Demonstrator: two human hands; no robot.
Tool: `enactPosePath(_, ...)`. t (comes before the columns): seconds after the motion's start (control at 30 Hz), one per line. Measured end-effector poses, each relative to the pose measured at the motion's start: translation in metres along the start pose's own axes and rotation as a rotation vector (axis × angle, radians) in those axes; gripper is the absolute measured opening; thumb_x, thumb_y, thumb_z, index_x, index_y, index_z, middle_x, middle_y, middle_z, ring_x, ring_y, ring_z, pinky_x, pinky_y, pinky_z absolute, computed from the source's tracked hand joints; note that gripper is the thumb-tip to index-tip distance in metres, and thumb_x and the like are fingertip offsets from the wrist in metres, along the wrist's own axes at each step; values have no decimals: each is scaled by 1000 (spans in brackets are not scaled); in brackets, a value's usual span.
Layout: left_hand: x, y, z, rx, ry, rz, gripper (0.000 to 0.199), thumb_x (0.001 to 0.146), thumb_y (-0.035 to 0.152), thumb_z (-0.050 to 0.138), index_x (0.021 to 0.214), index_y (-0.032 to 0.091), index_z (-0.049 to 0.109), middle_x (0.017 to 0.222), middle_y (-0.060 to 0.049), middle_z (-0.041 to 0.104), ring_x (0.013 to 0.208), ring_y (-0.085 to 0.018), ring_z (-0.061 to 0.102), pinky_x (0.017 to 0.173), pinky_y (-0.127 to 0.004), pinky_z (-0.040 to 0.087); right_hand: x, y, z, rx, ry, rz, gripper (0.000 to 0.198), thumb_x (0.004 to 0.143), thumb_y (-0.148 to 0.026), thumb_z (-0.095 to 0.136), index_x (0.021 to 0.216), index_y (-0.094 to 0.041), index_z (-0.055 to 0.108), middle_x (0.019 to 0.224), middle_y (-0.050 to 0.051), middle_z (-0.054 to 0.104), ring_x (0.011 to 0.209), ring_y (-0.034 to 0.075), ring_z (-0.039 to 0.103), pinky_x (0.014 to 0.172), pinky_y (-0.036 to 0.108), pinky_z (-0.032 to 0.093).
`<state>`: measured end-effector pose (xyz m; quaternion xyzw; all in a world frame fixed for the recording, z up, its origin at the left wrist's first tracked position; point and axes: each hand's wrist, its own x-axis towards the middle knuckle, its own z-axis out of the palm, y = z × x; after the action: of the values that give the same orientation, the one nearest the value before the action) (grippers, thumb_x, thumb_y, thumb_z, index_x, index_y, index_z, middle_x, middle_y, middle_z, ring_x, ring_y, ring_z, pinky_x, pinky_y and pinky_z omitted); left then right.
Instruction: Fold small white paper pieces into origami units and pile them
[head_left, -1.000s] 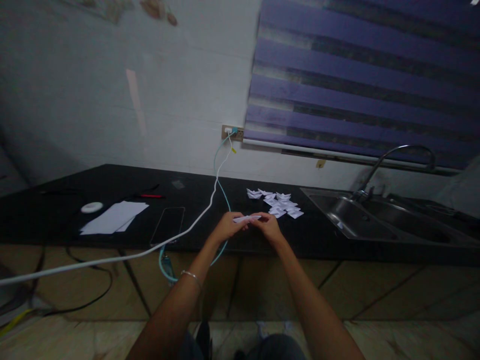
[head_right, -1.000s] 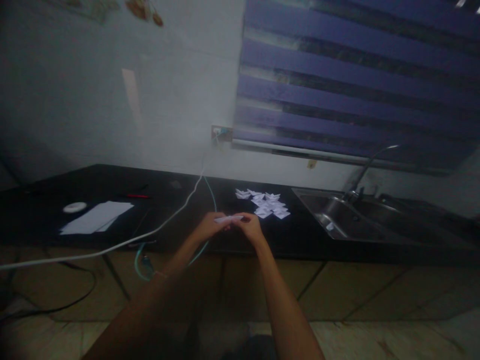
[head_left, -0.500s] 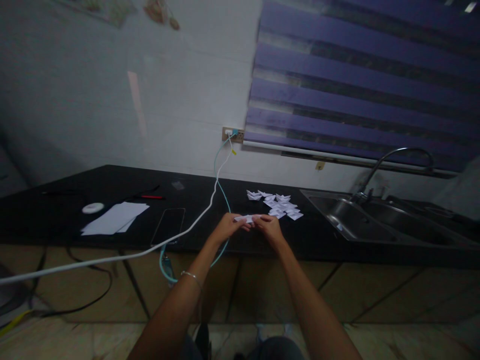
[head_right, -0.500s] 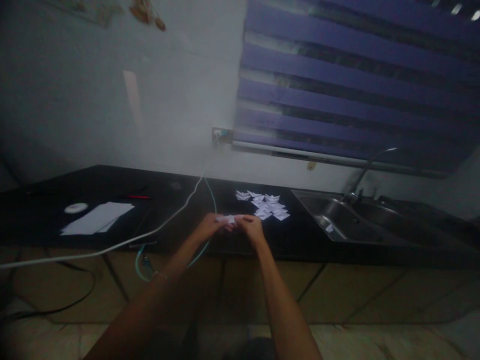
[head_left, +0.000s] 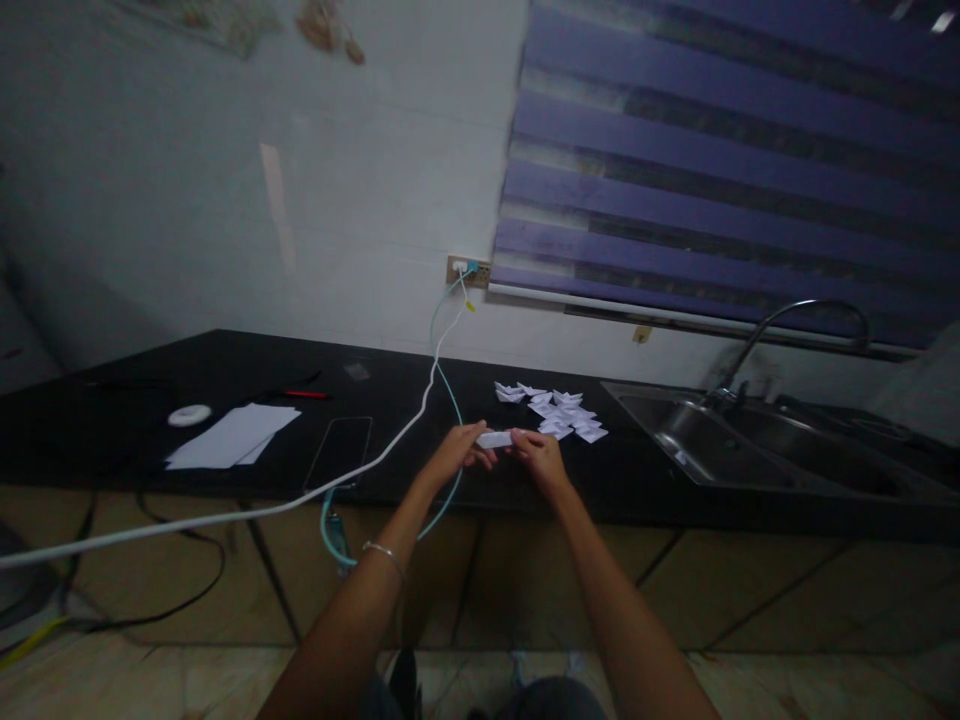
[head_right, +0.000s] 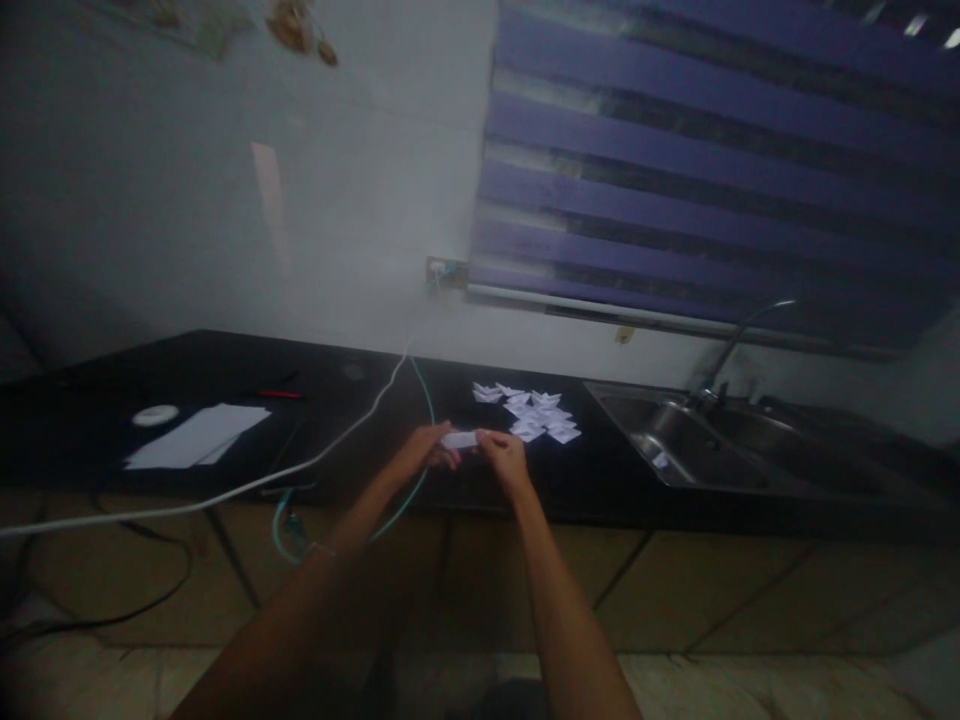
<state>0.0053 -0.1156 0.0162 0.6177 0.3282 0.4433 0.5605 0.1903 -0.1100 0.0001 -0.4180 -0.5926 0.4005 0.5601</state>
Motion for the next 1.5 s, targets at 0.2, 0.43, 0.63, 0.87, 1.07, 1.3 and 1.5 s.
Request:
enactPosePath(0.2,4,-9,-4,32,-26,21,44,81,52,54,95,10,61,72,-5,65,54,-10,60,45,-17,28,0,-4,0,58,-4,-18,44,72,-48,67,104,-18,69,96,8,70,83,21,63,67,31,51)
enactPosePath(0.43,0,-10,-3,216,7,122,43,83,49,53,99,11,64,72,-3,62,58,-10,54,52,-20,35,3,-3,-1,-139,14,-299,15,69,-26,65,83,-20,70,105,8,62,103,23,58,87,35,48)
enactPosePath(0.63,-2,-9,-4,352,64,151,43,86,48,47,88,10,67,63,-2,59,56,-11,51,54,-21,35,-3,-8,4,-249,-86,-276,18,73,-25,64,89,-21,72,113,9,54,105,21,56,72,28,52)
enactPosePath(0.87,-2,-7,-2,376,24,126,45,83,50,52,88,9,71,65,-3,62,56,-12,52,55,-21,37,-4,0,7,-458,-103,-377,12,75,-26,66,83,-20,72,106,8,56,100,20,56,81,32,49)
enactPosePath(1.07,-1,-15,-4,387,7,97,45,82,49,53,91,9,71,68,-5,65,57,-12,54,56,-22,39,-6,2,8,-667,-126,-460,6,77,-21,67,82,-20,71,106,7,57,104,21,52,92,38,43)
enactPosePath(1.3,0,-19,-5,402,37,106,44,82,48,53,89,9,72,64,-4,63,58,-13,55,55,-22,38,-14,-10,12,-855,-142,-505,12,82,-15,59,89,-19,68,106,9,56,103,23,48,89,39,43)
enactPosePath(1.5,2,-16,-1,323,30,106,48,82,54,51,84,10,69,65,-3,62,56,-12,53,55,-22,38,-18,-16,18,-940,-138,-536,20,85,-11,49,91,-20,65,102,11,56,98,25,48,83,40,44)
